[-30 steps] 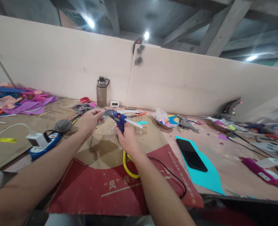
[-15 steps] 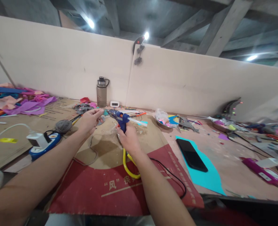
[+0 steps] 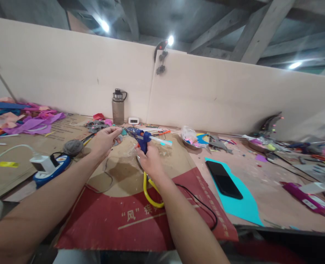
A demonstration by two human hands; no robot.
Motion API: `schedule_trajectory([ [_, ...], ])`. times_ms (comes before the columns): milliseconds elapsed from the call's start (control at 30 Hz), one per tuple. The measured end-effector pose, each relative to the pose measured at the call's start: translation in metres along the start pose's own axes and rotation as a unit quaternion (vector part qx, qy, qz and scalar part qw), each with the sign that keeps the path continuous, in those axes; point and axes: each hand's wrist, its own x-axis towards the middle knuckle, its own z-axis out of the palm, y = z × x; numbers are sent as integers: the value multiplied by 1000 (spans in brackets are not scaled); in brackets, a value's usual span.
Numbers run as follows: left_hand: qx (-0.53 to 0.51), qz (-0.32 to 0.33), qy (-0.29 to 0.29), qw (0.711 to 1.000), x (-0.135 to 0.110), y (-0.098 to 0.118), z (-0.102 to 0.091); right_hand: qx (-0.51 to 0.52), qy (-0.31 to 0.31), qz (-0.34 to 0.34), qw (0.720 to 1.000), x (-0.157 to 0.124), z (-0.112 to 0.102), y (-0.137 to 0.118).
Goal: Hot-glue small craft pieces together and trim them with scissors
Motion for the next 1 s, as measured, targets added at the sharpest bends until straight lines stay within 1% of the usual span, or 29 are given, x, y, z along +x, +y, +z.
schedule_trajectory([
  [200,-15,-9,2,1000,3,-3,-1,13,-3,0,1000,0,-1,-2],
  [433,13,3,5,1000,1,-1,0,11,-3,3,1000,0,-1,-2],
  [633,-40,-7,-8,999,2,-2,-1,31,-9,-2,999,0,-2,-2],
  [767,-30,-15,-5,999,2,-1,-1,50,-5,-10,999,0,-1,1],
  [1000,-30,-23,-3,999,-1,4,1,78,-9,15,997,0,-1,4],
])
